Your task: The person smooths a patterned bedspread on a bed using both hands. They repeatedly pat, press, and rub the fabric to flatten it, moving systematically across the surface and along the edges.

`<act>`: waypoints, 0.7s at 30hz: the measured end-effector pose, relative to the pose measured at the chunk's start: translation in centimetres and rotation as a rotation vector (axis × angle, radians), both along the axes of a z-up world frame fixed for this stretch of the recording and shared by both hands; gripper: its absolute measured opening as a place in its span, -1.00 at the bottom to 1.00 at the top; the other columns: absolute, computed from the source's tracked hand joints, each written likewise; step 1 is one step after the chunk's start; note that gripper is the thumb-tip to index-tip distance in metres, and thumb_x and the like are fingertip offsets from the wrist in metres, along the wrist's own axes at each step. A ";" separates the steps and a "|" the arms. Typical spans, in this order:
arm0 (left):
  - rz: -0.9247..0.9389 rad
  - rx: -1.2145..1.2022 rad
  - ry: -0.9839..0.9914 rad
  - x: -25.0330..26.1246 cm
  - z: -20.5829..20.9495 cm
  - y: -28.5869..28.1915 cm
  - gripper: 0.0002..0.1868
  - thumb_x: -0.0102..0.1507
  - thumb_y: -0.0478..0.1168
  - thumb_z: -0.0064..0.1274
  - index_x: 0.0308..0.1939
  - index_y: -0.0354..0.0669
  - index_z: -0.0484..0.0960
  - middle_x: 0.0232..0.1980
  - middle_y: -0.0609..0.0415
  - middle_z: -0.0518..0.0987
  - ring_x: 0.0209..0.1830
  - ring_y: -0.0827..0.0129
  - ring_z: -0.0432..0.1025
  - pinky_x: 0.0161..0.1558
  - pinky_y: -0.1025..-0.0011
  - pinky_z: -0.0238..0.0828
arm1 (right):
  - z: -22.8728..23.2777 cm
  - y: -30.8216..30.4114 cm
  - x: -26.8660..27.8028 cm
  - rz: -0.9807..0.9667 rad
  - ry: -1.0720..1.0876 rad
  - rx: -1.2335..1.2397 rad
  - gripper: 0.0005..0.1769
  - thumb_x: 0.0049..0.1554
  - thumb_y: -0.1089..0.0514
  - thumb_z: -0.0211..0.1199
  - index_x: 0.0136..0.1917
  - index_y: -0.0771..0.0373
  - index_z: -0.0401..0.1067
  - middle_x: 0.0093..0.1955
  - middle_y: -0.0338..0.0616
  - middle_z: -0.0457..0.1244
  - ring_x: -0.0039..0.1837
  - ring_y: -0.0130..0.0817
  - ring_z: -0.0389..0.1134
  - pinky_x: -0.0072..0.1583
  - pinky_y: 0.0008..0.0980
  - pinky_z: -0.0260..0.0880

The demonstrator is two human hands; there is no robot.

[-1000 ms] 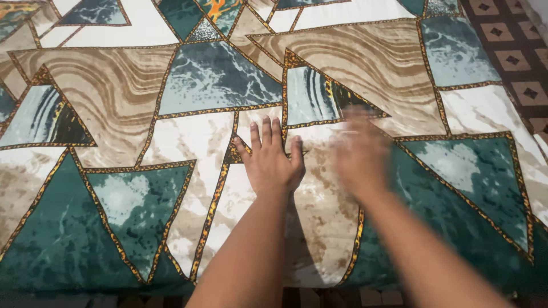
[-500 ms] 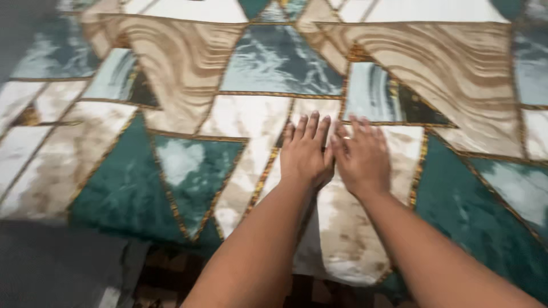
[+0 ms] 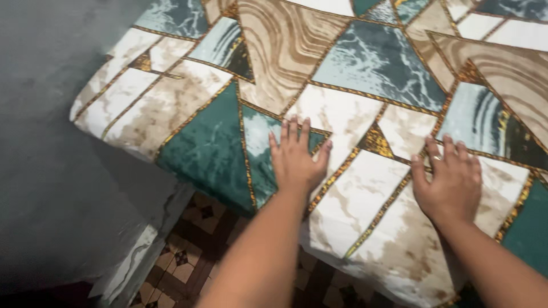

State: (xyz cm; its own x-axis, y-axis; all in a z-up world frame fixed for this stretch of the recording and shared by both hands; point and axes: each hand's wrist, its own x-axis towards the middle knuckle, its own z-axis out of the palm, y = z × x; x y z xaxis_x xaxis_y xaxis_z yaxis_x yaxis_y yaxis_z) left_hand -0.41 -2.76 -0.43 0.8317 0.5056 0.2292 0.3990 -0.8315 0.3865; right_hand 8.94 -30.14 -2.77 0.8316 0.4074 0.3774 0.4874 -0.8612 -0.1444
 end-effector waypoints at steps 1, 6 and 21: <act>0.002 0.007 -0.004 0.0 -0.1 -0.1 -0.17 0.29 0.32 -0.17 0.50 -0.07 0.30 0.61 -0.11 0.16 0.63 0.06 -0.06 0.54 -0.09 -0.40 | -0.1 -0.1 -0.1 -0.002 0.003 0.004 -0.35 0.40 -0.26 -0.08 0.57 0.10 0.34 0.61 0.14 0.14 0.62 0.13 0.09 0.58 0.12 -0.07; 0.002 -0.003 0.012 -0.3 0.4 -0.2 -0.18 0.29 0.30 -0.16 0.49 -0.10 0.30 0.60 -0.10 0.16 0.64 0.06 -0.07 0.55 -0.09 -0.45 | -0.2 0.0 -0.2 -0.017 -0.009 -0.024 -0.32 0.39 -0.28 -0.09 0.61 0.07 0.31 0.57 0.10 0.14 0.64 0.09 0.09 0.61 0.11 -0.06; -0.008 -0.043 -0.085 -0.1 -1.0 0.7 -0.12 0.17 -0.13 -0.19 0.56 -0.40 0.04 0.62 -0.25 0.11 0.68 -0.01 -0.11 0.58 0.00 -0.42 | 1.1 23.1 3.5 0.551 0.134 0.224 -0.41 0.24 0.03 0.06 0.50 0.25 0.28 0.56 0.04 0.13 0.62 0.05 0.02 0.55 0.19 -0.17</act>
State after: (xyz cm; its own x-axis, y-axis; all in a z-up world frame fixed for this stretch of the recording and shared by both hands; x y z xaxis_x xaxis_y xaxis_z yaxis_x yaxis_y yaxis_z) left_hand -0.50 -2.10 -1.47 0.8145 0.5095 0.2775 0.3563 -0.8168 0.4538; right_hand 12.44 -7.03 -1.68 0.5671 0.7141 0.4104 0.8178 -0.4292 -0.3833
